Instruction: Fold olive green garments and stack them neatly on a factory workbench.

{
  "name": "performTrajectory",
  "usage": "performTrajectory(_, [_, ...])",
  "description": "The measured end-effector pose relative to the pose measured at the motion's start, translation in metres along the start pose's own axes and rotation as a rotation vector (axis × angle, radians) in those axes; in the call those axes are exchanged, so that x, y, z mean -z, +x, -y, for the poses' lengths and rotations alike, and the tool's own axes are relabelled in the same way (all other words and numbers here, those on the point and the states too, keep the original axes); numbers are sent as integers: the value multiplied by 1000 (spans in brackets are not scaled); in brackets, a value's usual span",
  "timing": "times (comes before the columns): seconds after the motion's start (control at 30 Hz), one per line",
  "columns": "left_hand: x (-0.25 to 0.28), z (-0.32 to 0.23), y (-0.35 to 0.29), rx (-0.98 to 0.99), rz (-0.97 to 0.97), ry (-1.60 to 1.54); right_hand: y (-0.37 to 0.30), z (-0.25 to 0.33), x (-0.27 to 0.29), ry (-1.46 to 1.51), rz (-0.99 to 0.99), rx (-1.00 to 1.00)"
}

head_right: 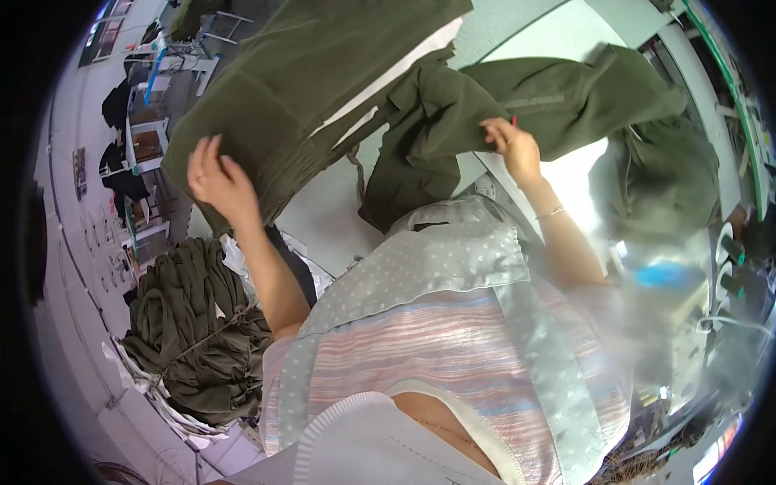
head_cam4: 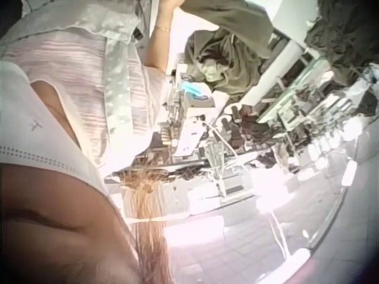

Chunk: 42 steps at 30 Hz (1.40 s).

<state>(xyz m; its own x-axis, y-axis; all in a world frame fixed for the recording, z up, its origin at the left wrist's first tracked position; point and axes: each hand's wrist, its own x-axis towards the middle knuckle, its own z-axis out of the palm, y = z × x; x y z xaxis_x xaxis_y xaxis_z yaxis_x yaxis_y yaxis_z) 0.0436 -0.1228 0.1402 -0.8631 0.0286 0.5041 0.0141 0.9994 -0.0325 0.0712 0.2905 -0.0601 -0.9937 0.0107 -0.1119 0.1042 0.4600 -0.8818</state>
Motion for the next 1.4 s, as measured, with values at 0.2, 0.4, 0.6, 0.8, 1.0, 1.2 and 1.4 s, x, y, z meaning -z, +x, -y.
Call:
performTrajectory(0.2, [-97, -166, -102, -247, 674, -624, -27, -9, -14, -724, 17, 147])
performTrajectory(0.4, [-179, -158, -95, 141, 655, -1018, 0, -22, 17, -574, -335, 272])
performTrajectory(0.6, [-15, -156, 21, -33, 432, -1030, 19, 71, 73, -146, -580, 273])
performTrajectory(0.8, [56, -121, 26, -230, 110, -771, 12, 176, 108, -81, -587, 479])
performTrajectory(1.0, [109, -17, -46, -233, 316, -719, -41, 161, 64, 346, 725, 469])
performTrajectory(1.2, [17, 13, -164, -238, 1025, -67, -97, 26, -5, 408, 495, -520])
performTrajectory(1.4, [-113, -161, -114, -365, 776, -687, -108, -16, -36, 854, 294, -802])
